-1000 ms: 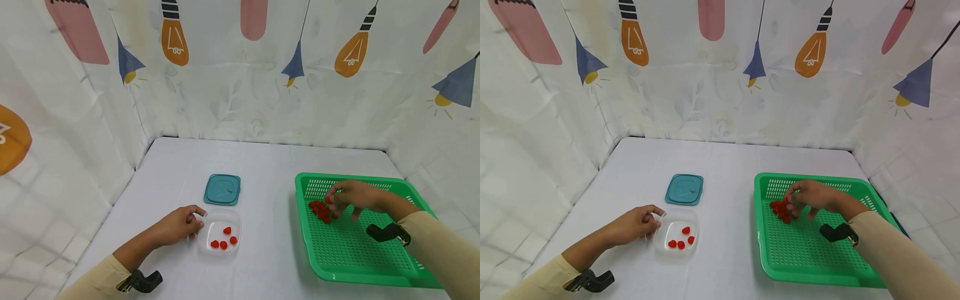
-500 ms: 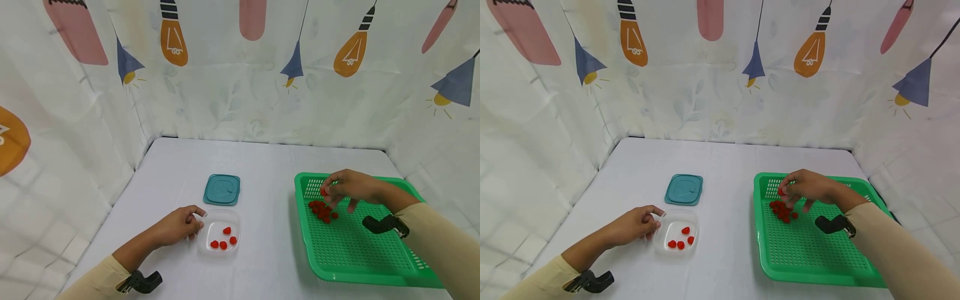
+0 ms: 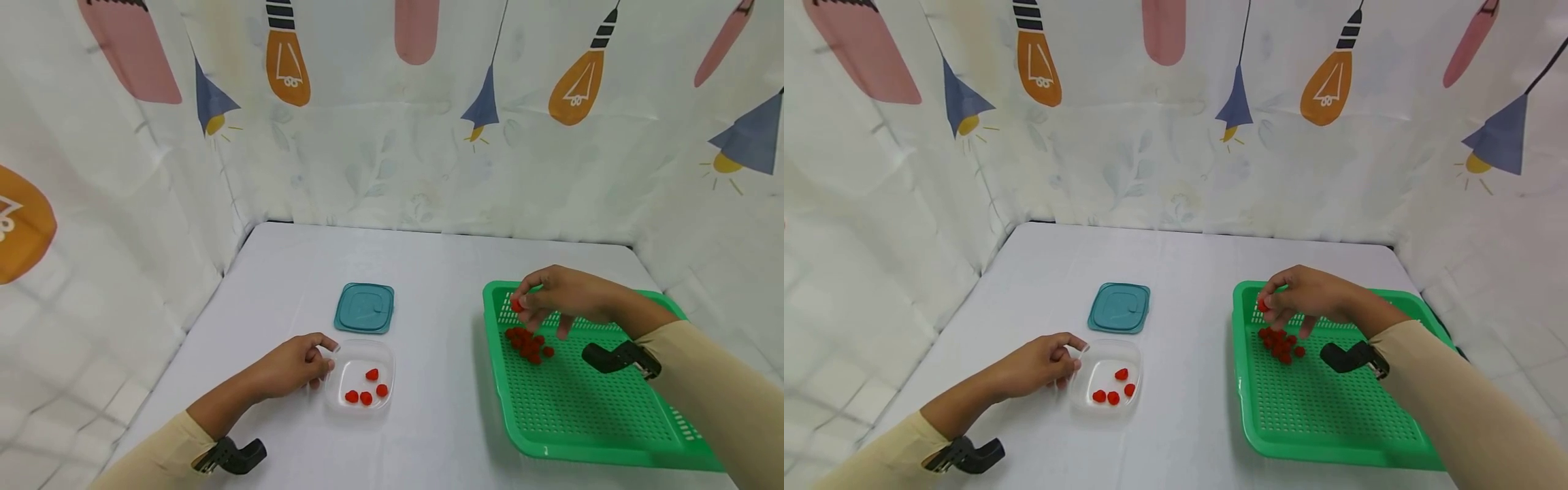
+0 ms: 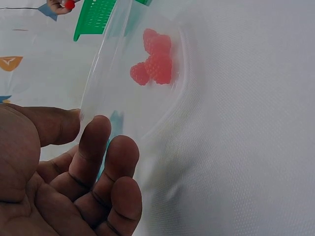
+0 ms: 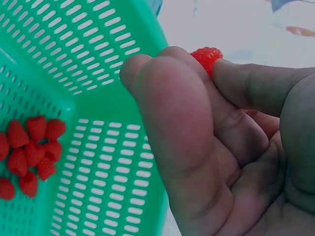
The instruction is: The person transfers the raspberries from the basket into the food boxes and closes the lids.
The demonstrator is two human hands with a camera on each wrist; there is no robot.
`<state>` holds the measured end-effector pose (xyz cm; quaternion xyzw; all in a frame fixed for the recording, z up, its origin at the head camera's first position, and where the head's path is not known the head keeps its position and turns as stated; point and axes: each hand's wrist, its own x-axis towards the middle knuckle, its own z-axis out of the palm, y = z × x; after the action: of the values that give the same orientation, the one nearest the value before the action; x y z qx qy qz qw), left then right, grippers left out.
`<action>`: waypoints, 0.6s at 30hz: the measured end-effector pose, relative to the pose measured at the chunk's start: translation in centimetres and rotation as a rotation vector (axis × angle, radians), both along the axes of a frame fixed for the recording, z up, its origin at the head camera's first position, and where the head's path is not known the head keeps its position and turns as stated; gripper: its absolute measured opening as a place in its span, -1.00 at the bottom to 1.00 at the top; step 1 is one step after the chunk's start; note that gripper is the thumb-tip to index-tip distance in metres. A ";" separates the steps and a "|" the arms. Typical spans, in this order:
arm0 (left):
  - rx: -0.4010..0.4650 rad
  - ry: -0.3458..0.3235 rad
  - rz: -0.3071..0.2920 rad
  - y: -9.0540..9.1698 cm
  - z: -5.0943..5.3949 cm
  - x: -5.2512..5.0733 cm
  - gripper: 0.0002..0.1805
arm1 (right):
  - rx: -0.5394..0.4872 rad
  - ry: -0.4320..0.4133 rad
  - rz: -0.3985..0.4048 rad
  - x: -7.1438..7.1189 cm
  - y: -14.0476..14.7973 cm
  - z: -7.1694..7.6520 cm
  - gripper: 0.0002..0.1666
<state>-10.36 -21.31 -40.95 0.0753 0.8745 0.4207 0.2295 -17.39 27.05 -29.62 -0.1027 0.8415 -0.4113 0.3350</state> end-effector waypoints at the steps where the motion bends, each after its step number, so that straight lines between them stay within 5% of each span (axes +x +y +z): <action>1: 0.000 -0.001 0.001 0.0 0.0 0.0 -0.63 | -0.001 -0.002 -0.001 0.0 -0.2 0.1 -0.65; 18: 0.006 -0.013 0.024 0.3 0.5 0.4 -0.62 | -0.033 -0.011 0.045 -0.7 -4.0 1.0 -0.66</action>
<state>-9.96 -21.03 -40.44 0.0626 0.8724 0.4267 0.2299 -18.05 23.08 -28.65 -0.1248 0.8303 -0.4180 0.3469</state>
